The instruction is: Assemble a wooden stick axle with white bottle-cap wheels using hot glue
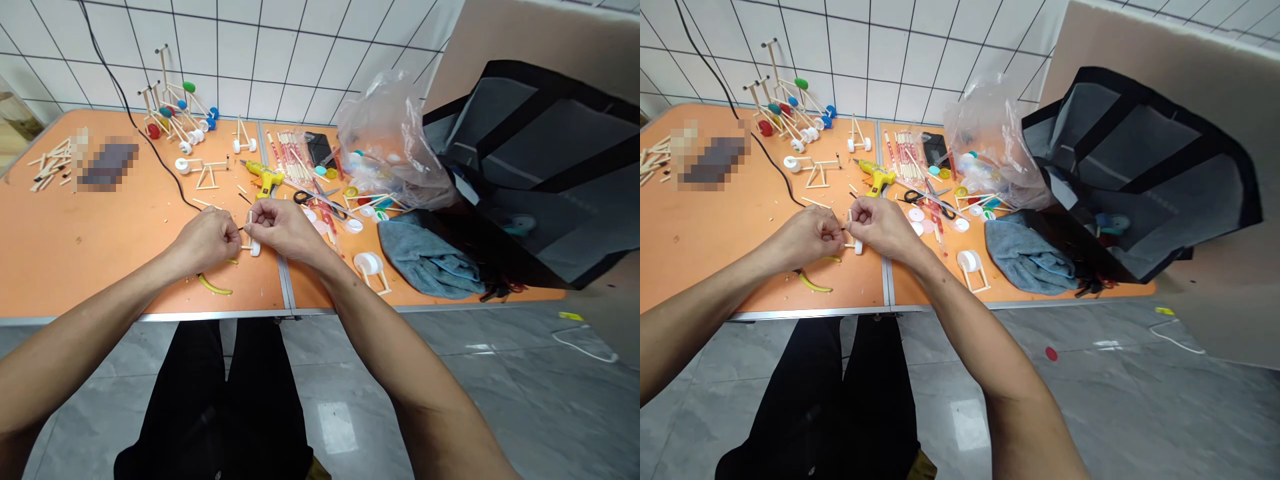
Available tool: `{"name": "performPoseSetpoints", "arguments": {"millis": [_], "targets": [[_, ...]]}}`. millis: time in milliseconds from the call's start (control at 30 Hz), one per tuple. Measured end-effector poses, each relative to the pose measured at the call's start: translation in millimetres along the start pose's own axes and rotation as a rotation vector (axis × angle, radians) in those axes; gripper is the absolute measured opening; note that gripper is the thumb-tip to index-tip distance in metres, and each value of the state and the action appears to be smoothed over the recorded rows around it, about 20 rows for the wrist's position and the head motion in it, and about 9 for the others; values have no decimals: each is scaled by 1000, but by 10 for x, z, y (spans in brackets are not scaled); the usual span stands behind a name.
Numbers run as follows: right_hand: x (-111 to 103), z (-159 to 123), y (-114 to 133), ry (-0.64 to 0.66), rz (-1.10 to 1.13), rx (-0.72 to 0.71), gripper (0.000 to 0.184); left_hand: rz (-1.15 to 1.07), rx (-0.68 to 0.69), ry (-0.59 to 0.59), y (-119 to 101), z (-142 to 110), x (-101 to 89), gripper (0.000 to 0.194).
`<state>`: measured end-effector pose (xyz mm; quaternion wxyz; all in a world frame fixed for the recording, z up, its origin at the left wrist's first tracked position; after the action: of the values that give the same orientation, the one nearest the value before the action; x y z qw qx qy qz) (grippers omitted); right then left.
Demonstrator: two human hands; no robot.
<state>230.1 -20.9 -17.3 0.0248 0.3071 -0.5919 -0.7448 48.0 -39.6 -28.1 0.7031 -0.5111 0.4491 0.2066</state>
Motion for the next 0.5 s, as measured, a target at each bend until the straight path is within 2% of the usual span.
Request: {"name": "performPoseSetpoints", "arguments": {"millis": [500], "targets": [[1,2,2,5,-3,6,9,-17,-2,-5,-9,-4,-1,23]]}}
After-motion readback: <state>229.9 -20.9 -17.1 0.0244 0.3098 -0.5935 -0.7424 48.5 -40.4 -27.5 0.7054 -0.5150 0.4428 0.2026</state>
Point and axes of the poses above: each hand's wrist, its own z-axis towards the middle knuckle, its own x-axis out of the palm, y = z × x, the point moved 2 cm from there along z, towards the middle knuckle, and after that the axes turned 2 degrees about y, right-handed, at the moved point
